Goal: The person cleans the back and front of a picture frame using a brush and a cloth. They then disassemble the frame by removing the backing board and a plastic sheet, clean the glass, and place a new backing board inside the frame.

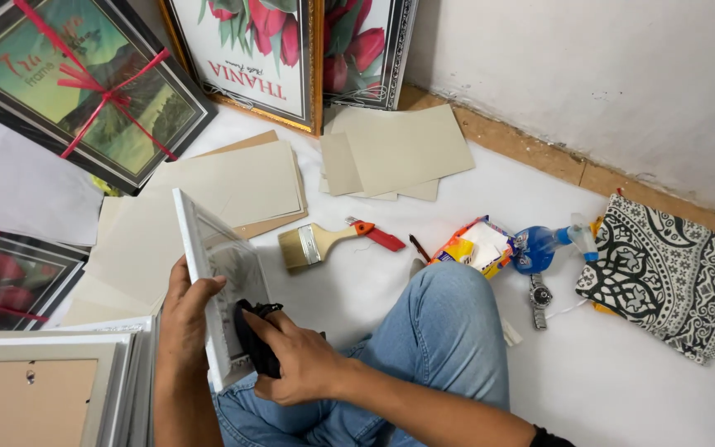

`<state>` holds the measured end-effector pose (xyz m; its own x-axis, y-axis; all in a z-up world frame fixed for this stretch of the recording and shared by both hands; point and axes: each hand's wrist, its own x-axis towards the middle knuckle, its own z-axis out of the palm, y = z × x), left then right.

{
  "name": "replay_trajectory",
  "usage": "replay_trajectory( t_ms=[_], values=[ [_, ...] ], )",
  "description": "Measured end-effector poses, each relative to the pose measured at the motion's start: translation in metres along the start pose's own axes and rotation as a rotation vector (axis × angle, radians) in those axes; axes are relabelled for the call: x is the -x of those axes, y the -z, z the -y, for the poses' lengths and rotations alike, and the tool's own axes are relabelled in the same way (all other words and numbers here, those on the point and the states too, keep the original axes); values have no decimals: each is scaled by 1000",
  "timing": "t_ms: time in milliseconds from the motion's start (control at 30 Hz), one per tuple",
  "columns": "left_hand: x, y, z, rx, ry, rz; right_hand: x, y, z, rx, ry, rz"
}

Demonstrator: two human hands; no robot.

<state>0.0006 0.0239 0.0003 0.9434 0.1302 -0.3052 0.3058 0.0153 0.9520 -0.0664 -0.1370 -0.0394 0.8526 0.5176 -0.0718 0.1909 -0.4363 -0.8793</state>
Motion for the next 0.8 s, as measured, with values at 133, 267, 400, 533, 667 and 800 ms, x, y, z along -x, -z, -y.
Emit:
replay_trajectory(
  t_ms=[133,267,400,533,667,800],
  values=[
    [2,6,-4,-24,20,-52,25,4,12,-88,232,-212],
    [16,-1,-21,-105,70,-48,57,18,4,-124,255,-206],
    [28,-5,-32,-106,86,-43,107,39,5,-91,140,-313],
    [9,19,5,-106,-48,-14,149,43,4,-137,178,-547],
    [3,19,2,-193,-49,2,166,51,30,-91,168,-622],
    [7,16,-5,-283,-66,-21,161,51,53,-114,236,-582]
  ],
)
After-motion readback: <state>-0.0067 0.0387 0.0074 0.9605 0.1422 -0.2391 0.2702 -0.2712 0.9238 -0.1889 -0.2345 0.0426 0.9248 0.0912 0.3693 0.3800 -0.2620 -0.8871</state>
